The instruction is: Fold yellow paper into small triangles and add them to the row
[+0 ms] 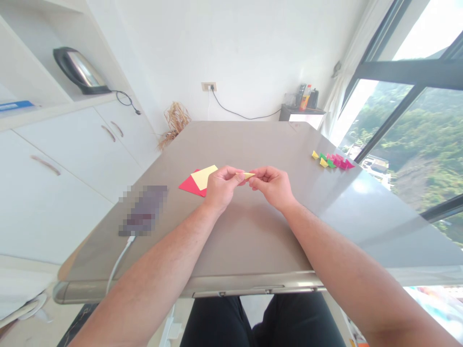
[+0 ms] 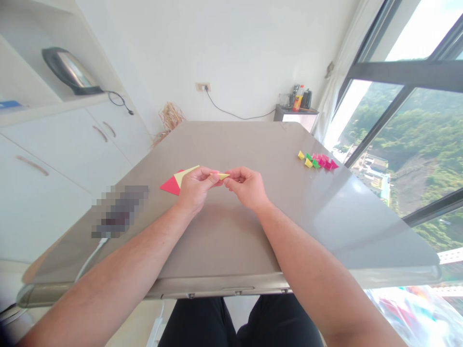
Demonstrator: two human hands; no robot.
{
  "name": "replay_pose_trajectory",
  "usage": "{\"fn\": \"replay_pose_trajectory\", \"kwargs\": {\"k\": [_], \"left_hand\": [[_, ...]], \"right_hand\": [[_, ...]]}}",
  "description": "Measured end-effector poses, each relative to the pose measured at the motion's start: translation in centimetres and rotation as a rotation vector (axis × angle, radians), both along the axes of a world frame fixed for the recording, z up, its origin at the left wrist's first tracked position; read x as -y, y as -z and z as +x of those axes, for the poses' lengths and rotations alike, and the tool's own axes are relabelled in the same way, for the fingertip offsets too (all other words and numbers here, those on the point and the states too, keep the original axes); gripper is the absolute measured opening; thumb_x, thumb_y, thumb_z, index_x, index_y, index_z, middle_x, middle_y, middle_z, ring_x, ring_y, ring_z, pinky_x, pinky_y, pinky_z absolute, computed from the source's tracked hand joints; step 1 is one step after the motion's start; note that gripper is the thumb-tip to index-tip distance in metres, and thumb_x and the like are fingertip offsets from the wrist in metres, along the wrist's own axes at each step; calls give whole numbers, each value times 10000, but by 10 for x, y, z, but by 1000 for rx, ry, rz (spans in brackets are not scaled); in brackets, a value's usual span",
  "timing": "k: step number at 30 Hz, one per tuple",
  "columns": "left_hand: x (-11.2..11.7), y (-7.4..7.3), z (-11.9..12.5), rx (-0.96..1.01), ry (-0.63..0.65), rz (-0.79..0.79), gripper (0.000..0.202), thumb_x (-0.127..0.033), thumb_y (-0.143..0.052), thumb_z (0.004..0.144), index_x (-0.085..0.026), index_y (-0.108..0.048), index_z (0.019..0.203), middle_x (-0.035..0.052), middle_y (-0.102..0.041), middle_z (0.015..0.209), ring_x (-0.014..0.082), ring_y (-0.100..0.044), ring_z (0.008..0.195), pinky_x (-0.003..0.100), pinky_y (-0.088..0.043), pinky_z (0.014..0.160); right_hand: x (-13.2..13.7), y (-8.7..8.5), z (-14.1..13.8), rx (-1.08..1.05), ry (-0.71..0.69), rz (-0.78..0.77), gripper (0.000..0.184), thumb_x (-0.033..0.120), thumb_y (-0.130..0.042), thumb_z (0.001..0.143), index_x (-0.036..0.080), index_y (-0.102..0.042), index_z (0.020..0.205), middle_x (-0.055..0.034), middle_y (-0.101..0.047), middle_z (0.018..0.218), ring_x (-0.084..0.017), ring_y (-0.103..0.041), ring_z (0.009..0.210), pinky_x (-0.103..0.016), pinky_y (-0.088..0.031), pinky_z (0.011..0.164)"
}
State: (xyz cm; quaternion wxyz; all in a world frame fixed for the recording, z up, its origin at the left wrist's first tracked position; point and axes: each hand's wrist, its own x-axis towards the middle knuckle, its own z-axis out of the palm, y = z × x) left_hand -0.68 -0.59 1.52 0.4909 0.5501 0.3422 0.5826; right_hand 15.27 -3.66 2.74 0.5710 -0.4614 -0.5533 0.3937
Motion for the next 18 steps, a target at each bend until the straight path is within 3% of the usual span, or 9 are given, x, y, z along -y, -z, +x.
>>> {"fn": "replay_pose_trajectory", "kwargs": {"k": [5, 10, 18], "left_hand": [[2, -1, 0, -20, 15, 23, 255, -397, -842, 725, -188, -733, 822, 43, -781, 836, 178, -722, 776, 379, -595, 818], [2, 1, 0, -89, -67, 91, 235, -398, -834, 734, -209, -771, 858, 61, -794, 955, 220, -738, 936, 389, -579, 900], [5, 6, 2, -197, -150, 197, 203, -348, -799, 775, -223, -774, 933, 66, -784, 1058, 218, -739, 987, 387, -580, 940]], "right_hand": [[2, -1, 0, -19, 1, -8, 242, 362, -798, 695, 185, -729, 846, -15, -711, 716, -151, -653, 628, -328, -551, 658], [-1, 0, 0, -102, 27, -41, 301, 426, -814, 705, 186, -711, 854, -24, -721, 698, -167, -680, 660, -338, -583, 689], [-4, 2, 2, -123, 24, -111, 213, 370, -793, 737, 173, -721, 773, -56, -739, 695, -175, -692, 653, -324, -581, 669]]}}
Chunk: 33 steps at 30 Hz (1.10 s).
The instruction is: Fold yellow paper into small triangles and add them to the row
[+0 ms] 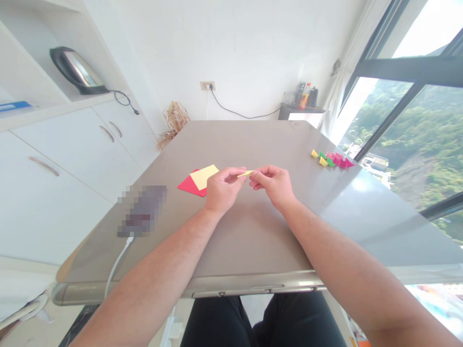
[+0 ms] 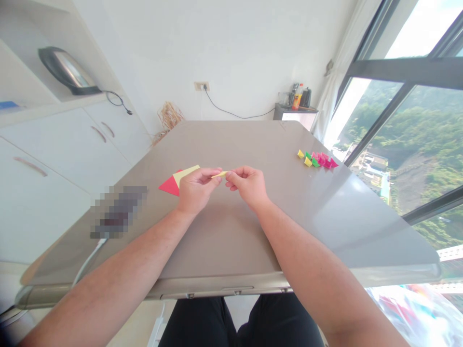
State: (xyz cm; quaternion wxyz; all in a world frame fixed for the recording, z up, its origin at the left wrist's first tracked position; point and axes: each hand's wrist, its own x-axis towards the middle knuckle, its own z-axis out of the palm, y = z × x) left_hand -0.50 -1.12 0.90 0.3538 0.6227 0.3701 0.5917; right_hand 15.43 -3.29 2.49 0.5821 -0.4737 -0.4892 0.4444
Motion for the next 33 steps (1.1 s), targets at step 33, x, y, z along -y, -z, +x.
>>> {"fn": "replay_pose_trajectory", "kwargs": {"k": [33], "left_hand": [[-2, -8, -1, 54, 156, -243, 233, -368, -833, 696, -175, -717, 753, 30, -740, 722, 192, -717, 711, 370, -590, 763]], "right_hand": [[5, -2, -5, 275, 36, 133, 160, 353, -676, 771, 206, -643, 715, 15, -626, 581, -123, -547, 546, -268, -434, 541]]}}
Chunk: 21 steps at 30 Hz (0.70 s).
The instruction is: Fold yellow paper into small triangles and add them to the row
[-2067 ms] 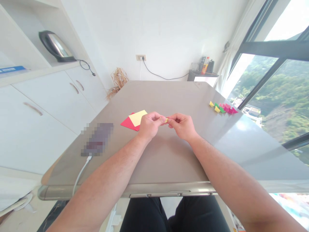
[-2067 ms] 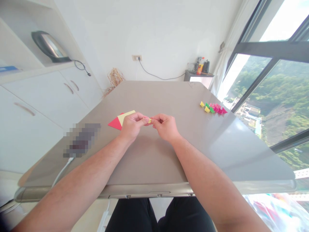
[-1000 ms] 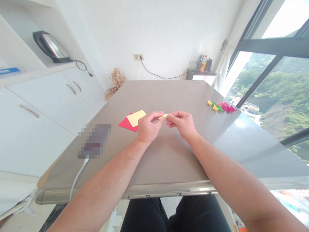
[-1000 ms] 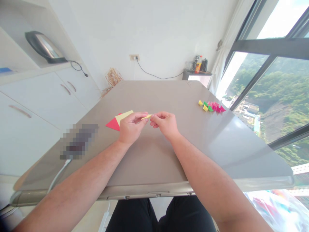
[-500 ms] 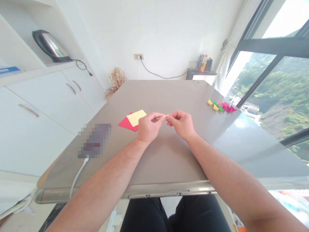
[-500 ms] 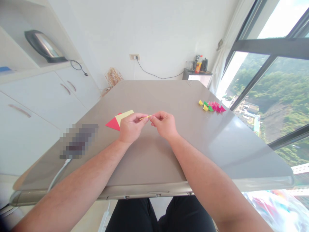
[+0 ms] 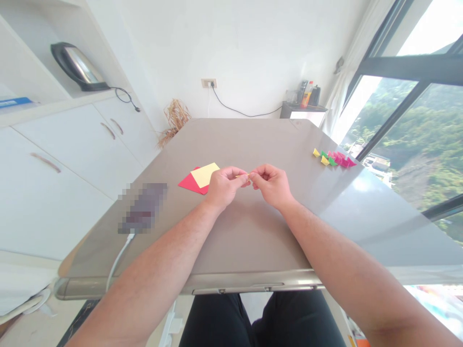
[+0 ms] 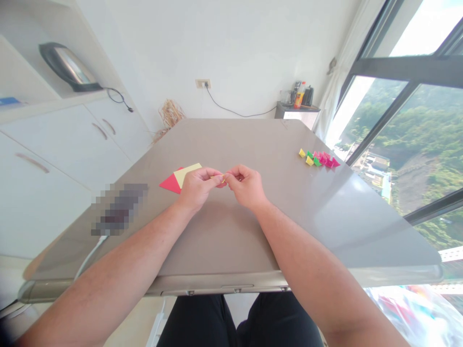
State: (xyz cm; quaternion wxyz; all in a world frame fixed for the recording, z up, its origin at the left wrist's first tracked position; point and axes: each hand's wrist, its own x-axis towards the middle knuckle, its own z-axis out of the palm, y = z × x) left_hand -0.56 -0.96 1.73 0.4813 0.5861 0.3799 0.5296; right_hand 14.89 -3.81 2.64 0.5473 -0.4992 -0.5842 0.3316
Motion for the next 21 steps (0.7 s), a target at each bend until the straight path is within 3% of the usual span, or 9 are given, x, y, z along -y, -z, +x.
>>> {"fn": "replay_pose_trajectory", "kwargs": {"k": [9, 21], "left_hand": [[-2, 3, 0, 135, 60, -88, 271, -345, -866, 678, -163, -736, 830, 50, -766, 799, 200, -742, 729, 406, -605, 807], [0, 1, 0, 50, 69, -51, 224, -355, -839, 704, -162, -772, 797, 65, -771, 789, 206, -729, 742, 412, -603, 802]], "right_hand": [[-2, 1, 4, -58, 29, -1, 155, 345, -670, 790, 208, -639, 723, 18, -623, 576, -127, -558, 550, -264, -427, 535], [-3, 1, 5, 3, 6, -23, 146, 329, -707, 754, 199, -655, 712, -10, -681, 633, -137, -586, 578, -263, -428, 528]]}}
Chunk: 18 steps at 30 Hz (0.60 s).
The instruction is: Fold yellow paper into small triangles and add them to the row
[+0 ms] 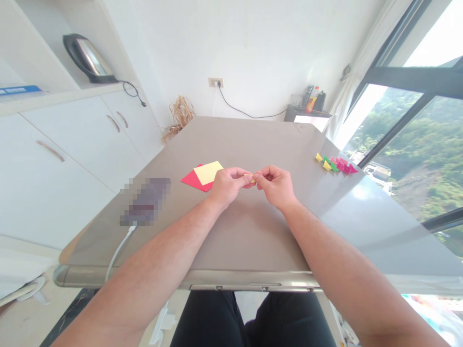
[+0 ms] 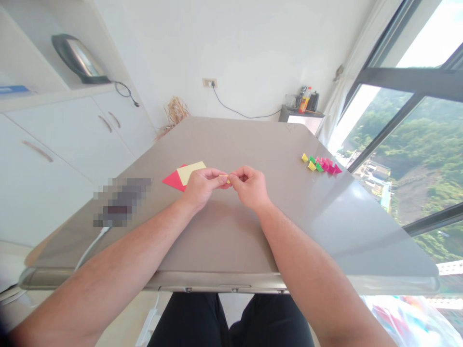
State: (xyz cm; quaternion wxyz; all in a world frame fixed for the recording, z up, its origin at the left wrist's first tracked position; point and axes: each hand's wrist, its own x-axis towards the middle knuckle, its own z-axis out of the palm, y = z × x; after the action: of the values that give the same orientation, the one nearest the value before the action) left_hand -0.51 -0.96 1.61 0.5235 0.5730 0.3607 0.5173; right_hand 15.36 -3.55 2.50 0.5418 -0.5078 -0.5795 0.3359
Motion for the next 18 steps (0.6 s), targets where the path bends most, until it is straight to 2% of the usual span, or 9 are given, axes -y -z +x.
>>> {"fn": "replay_pose_trajectory", "kwargs": {"k": [5, 10, 13, 18], "left_hand": [[1, 0, 2, 1, 3, 11, 225, -374, -785, 753, -155, -771, 803, 69, -770, 801, 205, -728, 757, 397, -602, 788], [1, -1, 5, 8, -50, 26, 131, -280, -753, 745, -160, -719, 705, 41, -737, 703, 167, -691, 661, 346, -583, 715], [-1, 0, 7, 11, -60, -28, 134, -285, -743, 749, -159, -714, 716, 42, -731, 699, 170, -691, 643, 346, -578, 694], [-2, 0, 5, 19, -55, -59, 157, -309, -713, 777, -156, -744, 777, 63, -751, 755, 192, -715, 715, 356, -581, 719]], "right_hand": [[1, -2, 1, 17, 26, -17, 146, 323, -696, 749, 194, -647, 700, 22, -619, 561, -111, -516, 512, -249, -373, 484], [1, 0, 0, 4, 9, -24, 148, 320, -702, 752, 196, -644, 696, 30, -609, 552, -100, -499, 502, -244, -369, 485], [-1, 1, -1, -61, 5, -65, 142, 312, -720, 744, 192, -659, 701, 24, -620, 558, -108, -539, 525, -247, -408, 511], [-4, 2, 1, -202, -63, -119, 177, 339, -756, 735, 167, -722, 748, -12, -671, 607, -135, -613, 575, -298, -522, 622]]}}
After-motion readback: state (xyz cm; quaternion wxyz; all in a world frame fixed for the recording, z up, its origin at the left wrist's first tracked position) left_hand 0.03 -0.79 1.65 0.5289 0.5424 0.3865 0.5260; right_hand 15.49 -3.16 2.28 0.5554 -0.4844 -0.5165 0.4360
